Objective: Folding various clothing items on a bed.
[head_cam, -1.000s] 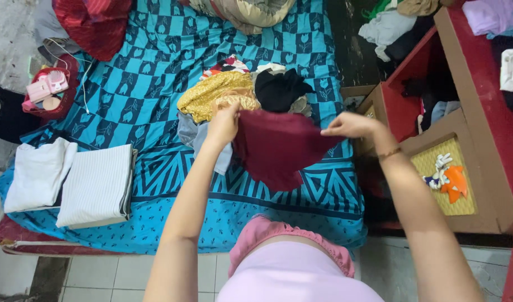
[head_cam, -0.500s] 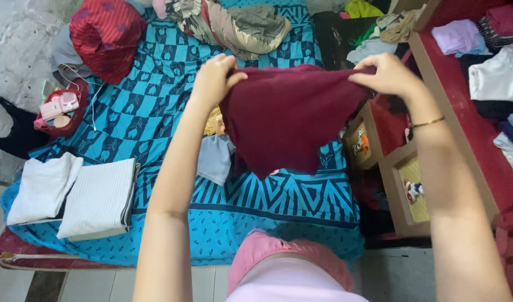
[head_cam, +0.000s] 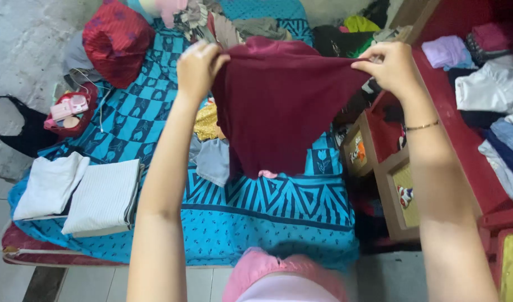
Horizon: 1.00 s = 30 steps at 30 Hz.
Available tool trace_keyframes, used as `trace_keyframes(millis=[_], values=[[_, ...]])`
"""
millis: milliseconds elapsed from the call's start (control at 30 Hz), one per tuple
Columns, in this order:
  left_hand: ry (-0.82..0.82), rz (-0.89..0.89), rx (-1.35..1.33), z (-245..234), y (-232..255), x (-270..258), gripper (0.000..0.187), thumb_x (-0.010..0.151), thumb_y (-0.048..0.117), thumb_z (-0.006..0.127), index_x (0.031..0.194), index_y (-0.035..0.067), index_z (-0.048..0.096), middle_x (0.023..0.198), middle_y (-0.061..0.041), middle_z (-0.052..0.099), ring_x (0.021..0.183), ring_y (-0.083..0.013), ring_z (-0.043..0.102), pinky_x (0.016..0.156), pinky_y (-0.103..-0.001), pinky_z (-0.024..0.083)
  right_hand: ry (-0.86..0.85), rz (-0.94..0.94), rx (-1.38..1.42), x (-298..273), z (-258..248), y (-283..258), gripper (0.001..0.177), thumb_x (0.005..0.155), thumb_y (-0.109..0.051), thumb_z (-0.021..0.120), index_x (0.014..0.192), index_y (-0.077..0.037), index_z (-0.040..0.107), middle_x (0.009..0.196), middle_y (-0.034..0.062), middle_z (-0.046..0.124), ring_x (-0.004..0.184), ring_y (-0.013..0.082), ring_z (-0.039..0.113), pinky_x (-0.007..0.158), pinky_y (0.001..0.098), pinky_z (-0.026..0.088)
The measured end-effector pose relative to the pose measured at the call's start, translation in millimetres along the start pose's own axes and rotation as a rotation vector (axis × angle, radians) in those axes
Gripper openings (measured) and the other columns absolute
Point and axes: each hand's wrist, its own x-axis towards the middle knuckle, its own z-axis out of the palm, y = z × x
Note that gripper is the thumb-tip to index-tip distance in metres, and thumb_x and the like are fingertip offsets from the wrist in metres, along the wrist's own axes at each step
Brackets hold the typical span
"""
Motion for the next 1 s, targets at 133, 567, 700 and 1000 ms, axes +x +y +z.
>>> trace_keyframes(millis=[133,567,700,1000], values=[[-0.191,0.024,0.053,5.2,-8.8,-13.3,0.034,0.095,0.037,0.078,0.088,0.005,0.069,0.085,-0.014,0.070,0.082,-0.0362,0.067,0.068,-0.048,0.051,0.059,-0.083,-0.040,2.2,10.9,12.5,0.020,0.093,-0.020,0.088,0.101,-0.004,0.079,0.084,0.0092,0.071,0.072,0.0169,0.063,0.068,0.0321,0.049],[0.002,-0.231,-0.247,31.6,18.7,-22.1,0.013,0.104,0.014,0.064,0.102,0.001,0.063,0.095,-0.021,0.069,0.092,-0.0439,0.065,0.075,-0.050,0.051,0.509,-0.239,-0.249,-23.9,23.4,-26.4,0.014,0.082,-0.012,0.090,0.093,-0.009,0.082,0.081,0.0135,0.066,0.074,0.0233,0.062,0.068,0.0340,0.051],[0.001,-0.141,-0.265,34.3,37.1,-14.6,0.015,0.102,0.017,0.067,0.100,0.003,0.063,0.096,-0.019,0.070,0.090,-0.0421,0.066,0.075,-0.049,0.051,0.392,0.005,-0.018,-36.4,31.8,36.4,0.014,0.093,-0.010,0.088,0.103,-0.003,0.081,0.068,0.0066,0.062,0.060,0.0121,0.055,0.058,0.0301,0.044],[-0.104,-0.029,-0.295,72.4,78.3,-2.3,0.019,0.099,0.019,0.072,0.097,0.002,0.065,0.093,-0.019,0.069,0.088,-0.0424,0.066,0.073,-0.050,0.051,0.399,0.189,0.118,-66.7,16.3,121.9,0.010,0.099,-0.007,0.085,0.106,-0.001,0.083,0.074,0.0001,0.063,0.063,0.0052,0.049,0.055,0.0260,0.036]])
